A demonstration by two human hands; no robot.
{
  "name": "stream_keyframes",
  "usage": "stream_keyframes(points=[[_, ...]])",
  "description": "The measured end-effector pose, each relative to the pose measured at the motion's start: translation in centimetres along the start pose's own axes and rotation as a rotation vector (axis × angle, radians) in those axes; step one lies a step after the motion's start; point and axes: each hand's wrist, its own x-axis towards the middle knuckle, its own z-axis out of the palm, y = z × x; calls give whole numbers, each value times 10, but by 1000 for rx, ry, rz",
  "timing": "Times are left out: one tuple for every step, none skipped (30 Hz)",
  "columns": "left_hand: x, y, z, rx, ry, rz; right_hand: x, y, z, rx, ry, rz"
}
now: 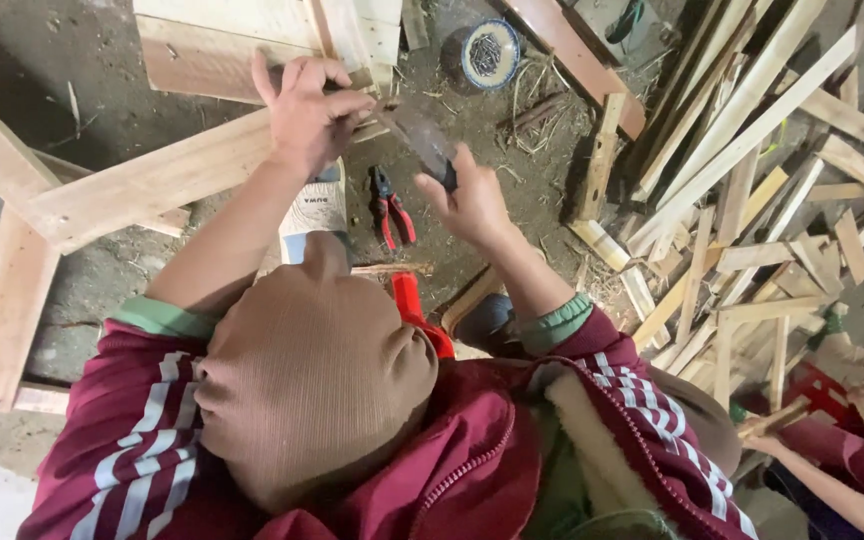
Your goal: Assembling a wooden frame by hammering nails into wooden slats and adjusting components with pliers.
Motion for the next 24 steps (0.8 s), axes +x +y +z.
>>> stream_keyframes(points=[[1,-1,0,0,-4,2,0,3,0,3,1,2],[1,-2,1,2,4,10,0,6,0,35,36,-49],[1,-2,1,2,9,18,-2,10,1,68,71,-96],[0,1,-3,1,2,20,-4,11,2,72,73,-90],[2,4,-7,-19,3,25,-4,11,1,94,84,-71],[5,6,-11,-40,4,29,-4,12,1,116,95,-52],[5,6,-11,-40,3,36,-4,13,2,118,101,-50],[4,5,-10,-26,8,34,-4,14,2,115,113,-58],[2,5,-9,-12,13,27,-6,15,4,111,121,-66],[4,6,-10,-13,10,29,-6,11,1,112,123,-63],[5,7,-10,-33,17,15,-7,6,-1,125,110,-68],[5,8,-11,-53,24,0,-7,0,-2,138,97,-74],[4,6,-9,-50,26,0,-6,-1,-1,139,97,-77],[3,3,-7,-37,18,-6,-5,-3,1,128,87,-85],[3,1,-4,-26,11,-10,-4,-4,2,116,78,-92],[4,0,-5,-25,12,-9,-3,-6,4,116,80,-93],[3,-1,-4,-14,-3,-19,-2,-7,7,51,83,-84],[3,-1,-3,-4,-18,-30,-2,-7,9,-15,86,-75],[5,2,-5,-3,-15,-32,0,-6,12,-17,85,-77],[7,6,-6,-58,-44,-122,2,-5,15,-60,68,-83],[9,9,-7,-115,-77,-208,3,-4,18,-101,55,-84],[6,8,-6,-116,-77,-207,0,-8,15,-101,56,-83],[5,6,-5,-81,-69,-181,0,-11,12,-51,57,-57],[5,3,-4,-46,-61,-155,0,-13,8,-1,57,-32]])
